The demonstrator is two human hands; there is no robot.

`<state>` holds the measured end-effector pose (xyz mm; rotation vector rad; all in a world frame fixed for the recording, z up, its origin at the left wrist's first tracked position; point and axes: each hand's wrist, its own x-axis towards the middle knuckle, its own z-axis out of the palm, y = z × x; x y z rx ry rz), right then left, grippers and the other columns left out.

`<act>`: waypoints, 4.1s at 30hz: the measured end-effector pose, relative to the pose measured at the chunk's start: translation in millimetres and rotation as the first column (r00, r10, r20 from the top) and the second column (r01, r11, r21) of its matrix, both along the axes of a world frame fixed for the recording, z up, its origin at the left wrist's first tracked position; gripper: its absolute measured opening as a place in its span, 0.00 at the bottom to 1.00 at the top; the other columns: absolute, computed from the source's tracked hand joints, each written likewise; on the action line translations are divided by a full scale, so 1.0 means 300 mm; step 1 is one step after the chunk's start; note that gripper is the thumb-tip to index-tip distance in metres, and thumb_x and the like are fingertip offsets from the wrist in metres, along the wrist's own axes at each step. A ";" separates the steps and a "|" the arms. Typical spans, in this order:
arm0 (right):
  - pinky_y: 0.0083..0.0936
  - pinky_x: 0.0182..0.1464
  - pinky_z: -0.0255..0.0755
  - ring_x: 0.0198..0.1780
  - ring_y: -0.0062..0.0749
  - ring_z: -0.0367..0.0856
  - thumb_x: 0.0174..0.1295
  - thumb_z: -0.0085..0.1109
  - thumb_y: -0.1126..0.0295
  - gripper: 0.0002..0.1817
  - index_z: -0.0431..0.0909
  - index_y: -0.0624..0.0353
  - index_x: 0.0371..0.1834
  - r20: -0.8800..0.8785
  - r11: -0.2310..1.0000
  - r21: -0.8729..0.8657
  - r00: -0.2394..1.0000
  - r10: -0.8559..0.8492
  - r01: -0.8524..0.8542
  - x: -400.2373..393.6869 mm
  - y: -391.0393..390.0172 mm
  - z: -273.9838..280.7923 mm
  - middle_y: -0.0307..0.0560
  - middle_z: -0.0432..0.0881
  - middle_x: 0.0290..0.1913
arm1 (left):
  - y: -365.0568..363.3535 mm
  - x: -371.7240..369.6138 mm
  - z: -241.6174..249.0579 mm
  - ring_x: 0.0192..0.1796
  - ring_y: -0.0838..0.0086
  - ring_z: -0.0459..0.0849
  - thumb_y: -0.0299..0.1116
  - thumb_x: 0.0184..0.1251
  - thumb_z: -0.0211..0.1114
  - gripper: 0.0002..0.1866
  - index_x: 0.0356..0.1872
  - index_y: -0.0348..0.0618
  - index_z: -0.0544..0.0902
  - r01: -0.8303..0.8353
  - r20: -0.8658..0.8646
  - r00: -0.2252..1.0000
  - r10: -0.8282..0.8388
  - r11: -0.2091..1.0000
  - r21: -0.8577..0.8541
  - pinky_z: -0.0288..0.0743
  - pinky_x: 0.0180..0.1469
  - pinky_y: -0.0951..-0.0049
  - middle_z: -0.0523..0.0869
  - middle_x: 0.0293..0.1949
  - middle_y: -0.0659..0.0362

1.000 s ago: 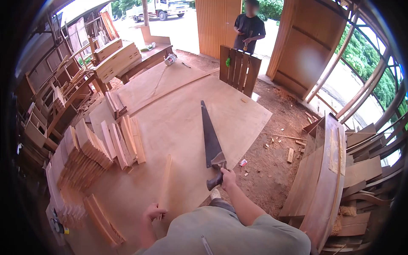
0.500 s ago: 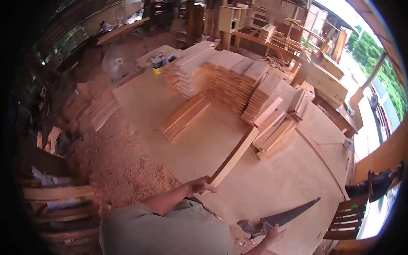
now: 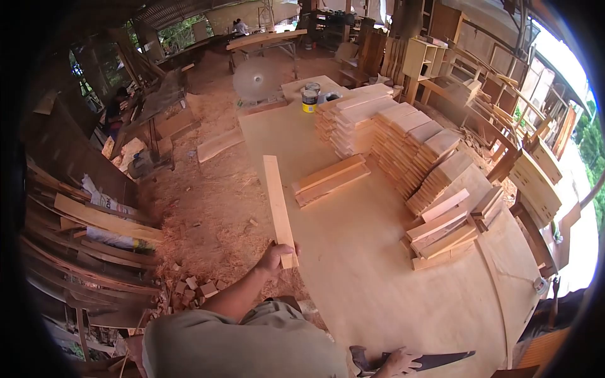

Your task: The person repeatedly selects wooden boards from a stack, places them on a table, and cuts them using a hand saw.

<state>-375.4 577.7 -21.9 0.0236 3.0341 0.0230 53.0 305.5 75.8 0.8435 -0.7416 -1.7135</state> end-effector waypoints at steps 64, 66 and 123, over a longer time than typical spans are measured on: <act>0.42 0.62 0.75 0.56 0.51 0.82 0.62 0.65 0.54 0.32 0.78 0.73 0.58 -0.216 0.765 -0.566 0.951 0.222 -0.307 -0.024 0.207 0.139 0.64 0.83 0.51 | -0.109 -0.177 -0.163 0.35 0.71 0.84 0.27 0.49 0.69 0.11 0.36 0.36 0.85 0.567 0.546 0.643 -0.536 0.813 0.132 0.77 0.42 0.71 0.86 0.32 0.55; 0.34 0.58 0.74 0.55 0.47 0.81 0.62 0.64 0.71 0.21 0.78 0.69 0.57 -0.153 0.386 -0.912 0.988 -0.007 -0.139 0.020 0.174 0.156 0.59 0.83 0.52 | -0.055 -0.234 -0.181 0.35 0.70 0.84 0.34 0.60 0.67 0.10 0.36 0.37 0.84 0.733 0.251 0.650 -0.718 0.679 0.045 0.78 0.41 0.69 0.85 0.31 0.55; 0.42 0.52 0.81 0.41 0.39 0.80 0.52 0.58 0.68 0.25 0.73 0.65 0.55 0.337 -0.617 -0.773 0.920 -0.200 0.149 0.910 0.230 0.289 0.51 0.78 0.40 | 0.041 -1.046 -0.167 0.62 0.59 0.78 0.37 0.62 0.61 0.15 0.39 0.35 0.88 0.945 0.961 0.270 -0.056 -0.173 -0.276 0.70 0.64 0.54 0.83 0.58 0.55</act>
